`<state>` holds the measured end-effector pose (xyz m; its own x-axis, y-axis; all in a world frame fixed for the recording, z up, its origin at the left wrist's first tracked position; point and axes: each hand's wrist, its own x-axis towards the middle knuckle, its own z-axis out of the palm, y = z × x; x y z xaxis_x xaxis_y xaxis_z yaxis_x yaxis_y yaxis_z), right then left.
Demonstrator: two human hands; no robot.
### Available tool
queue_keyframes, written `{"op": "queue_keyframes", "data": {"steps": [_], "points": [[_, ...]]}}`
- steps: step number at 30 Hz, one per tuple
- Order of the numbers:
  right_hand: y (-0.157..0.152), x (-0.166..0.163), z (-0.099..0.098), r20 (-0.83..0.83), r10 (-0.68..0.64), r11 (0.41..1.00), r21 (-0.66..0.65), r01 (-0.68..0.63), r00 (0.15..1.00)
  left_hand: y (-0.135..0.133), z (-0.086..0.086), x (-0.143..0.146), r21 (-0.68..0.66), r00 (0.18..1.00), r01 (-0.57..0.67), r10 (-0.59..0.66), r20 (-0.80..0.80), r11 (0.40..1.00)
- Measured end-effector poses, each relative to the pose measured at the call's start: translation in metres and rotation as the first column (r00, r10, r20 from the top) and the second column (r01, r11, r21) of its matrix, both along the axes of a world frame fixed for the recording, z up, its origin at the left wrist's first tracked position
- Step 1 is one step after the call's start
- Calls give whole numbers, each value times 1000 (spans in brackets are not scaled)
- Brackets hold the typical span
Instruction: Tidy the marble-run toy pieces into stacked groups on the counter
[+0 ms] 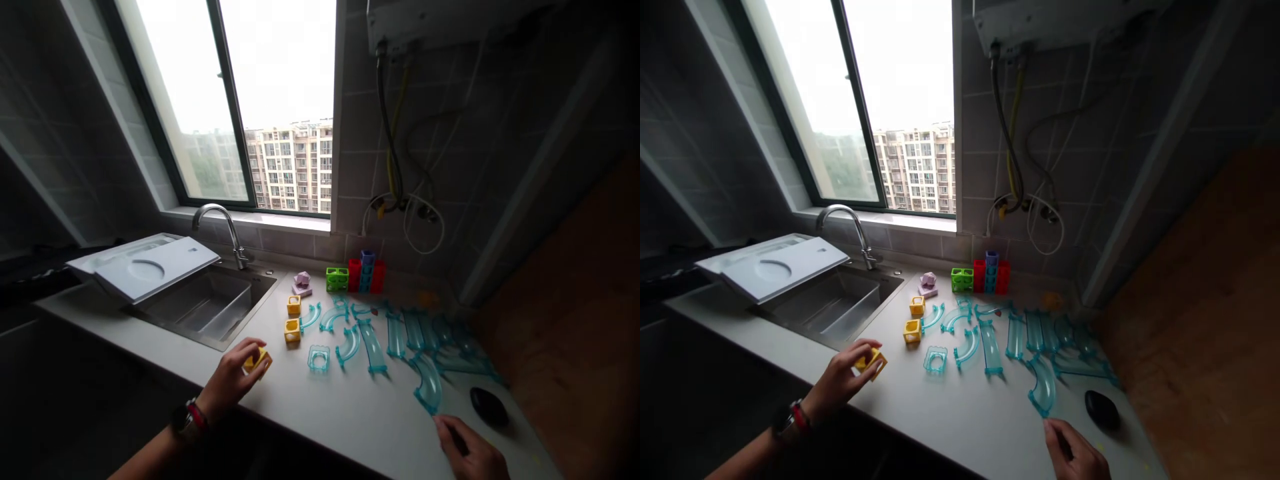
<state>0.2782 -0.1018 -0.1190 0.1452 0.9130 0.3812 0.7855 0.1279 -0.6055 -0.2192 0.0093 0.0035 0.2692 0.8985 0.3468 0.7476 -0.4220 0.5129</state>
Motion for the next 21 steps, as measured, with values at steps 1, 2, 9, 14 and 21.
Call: {"op": "queue_keyframes", "data": {"steps": [1,2,9,14,21], "points": [[0,-3,1,-20,1,1000,4,-1,1000,12,1,-2,36,998,-6,8,-57,999],[0,-5,2,-39,0,1000,5,0,999,24,0,-3,55,996,-5,10,-87,998],[-5,-18,21,-153,-13,1000,-21,10,988,76,-19,-9,22,971,24,-18,-239,999],[-4,-20,30,-210,-30,1000,-13,28,977,77,-19,-14,18,956,15,-9,-294,1000],[-2,-20,26,-254,-22,1000,-16,19,967,82,44,5,112,929,88,-41,-368,990]]}}
